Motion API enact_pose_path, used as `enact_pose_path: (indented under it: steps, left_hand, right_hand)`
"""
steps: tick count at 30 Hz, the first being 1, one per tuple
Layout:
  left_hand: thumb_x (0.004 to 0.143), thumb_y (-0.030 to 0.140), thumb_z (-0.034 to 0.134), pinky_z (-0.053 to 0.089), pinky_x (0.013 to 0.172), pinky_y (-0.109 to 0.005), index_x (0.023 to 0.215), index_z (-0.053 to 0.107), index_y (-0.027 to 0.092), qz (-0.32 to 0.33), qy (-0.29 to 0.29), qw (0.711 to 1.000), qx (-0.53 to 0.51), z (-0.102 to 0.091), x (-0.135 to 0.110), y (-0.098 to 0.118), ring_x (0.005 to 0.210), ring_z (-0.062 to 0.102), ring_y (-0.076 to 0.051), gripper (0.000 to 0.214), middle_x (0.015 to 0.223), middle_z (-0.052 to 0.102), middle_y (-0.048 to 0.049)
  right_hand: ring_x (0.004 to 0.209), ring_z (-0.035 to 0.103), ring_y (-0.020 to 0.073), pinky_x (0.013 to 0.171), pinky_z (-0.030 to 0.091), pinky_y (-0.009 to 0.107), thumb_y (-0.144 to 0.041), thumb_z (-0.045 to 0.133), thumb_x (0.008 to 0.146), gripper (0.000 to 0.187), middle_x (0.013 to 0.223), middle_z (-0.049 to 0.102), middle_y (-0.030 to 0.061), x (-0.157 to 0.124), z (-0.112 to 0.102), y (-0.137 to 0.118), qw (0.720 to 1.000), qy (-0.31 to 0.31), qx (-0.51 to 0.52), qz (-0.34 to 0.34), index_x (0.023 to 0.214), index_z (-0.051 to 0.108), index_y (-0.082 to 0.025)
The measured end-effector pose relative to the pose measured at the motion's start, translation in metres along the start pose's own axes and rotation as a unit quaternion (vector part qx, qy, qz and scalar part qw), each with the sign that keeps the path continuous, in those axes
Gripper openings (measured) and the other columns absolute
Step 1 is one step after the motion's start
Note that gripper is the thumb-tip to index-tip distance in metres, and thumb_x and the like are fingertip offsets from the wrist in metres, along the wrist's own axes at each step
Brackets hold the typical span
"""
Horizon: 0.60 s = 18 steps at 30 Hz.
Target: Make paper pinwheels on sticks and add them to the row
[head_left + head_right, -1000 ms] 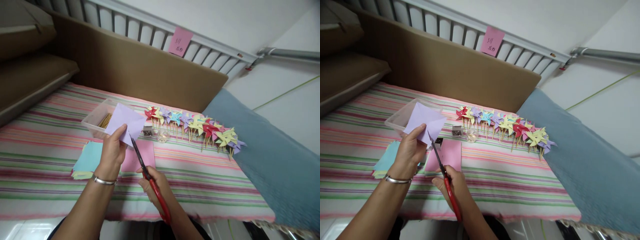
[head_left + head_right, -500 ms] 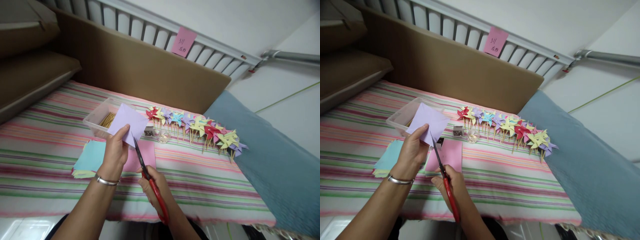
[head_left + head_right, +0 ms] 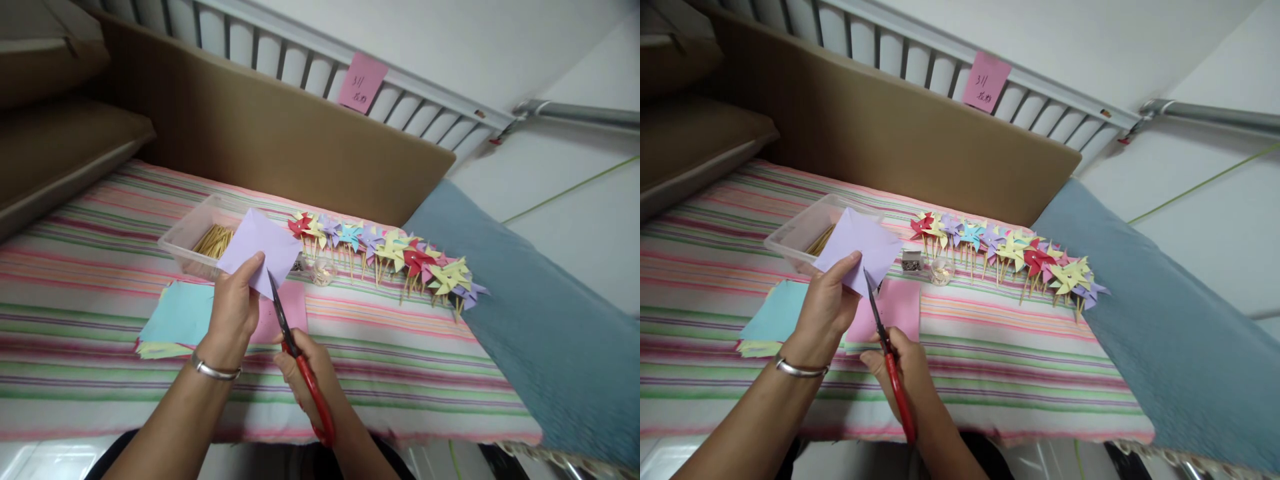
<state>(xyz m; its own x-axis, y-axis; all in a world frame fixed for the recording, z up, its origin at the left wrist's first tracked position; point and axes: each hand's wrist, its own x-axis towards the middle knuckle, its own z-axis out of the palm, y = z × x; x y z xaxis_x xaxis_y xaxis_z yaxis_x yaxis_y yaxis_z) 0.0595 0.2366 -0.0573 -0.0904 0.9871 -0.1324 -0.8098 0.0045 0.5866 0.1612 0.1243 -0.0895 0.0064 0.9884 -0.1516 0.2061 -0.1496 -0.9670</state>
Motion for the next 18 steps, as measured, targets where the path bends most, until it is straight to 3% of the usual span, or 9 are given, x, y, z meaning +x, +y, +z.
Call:
enact_pose_path:
  steps: [12, 18]
  left_hand:
    - [0.061, 0.013, 0.077, 0.05, 0.081, -0.027, 0.087, 0.071, 0.016, 0.001, 0.018, 1.0, -0.005, 0.0036, -0.0031, 0.0007, 0.088, 0.066, -0.018, 0.027, 0.091, 0.073, -0.0039]
    - [0.064, 0.012, 0.076, 0.05, 0.085, -0.029, 0.091, 0.07, 0.016, 0.014, -0.001, 1.0, -0.003, 0.0021, -0.002, -0.0013, 0.092, 0.065, -0.018, 0.028, 0.096, 0.073, -0.0048]
  right_hand:
    - [0.042, 0.033, 0.0058, 0.041, 0.026, 0.019, -0.043, 0.059, 0.079, 0.027, 0.051, 0.037, -0.0083, 0.0013, -0.0003, 0.0027, 1.0, -0.003, 0.001, -0.014, 0.089, 0.056, -0.018]
    - [0.04, 0.034, 0.006, 0.04, 0.028, 0.019, -0.04, 0.059, 0.079, 0.024, 0.047, 0.038, -0.0093, 0.0034, -0.0005, 0.0035, 1.0, -0.018, 0.0, -0.003, 0.088, 0.055, -0.018]
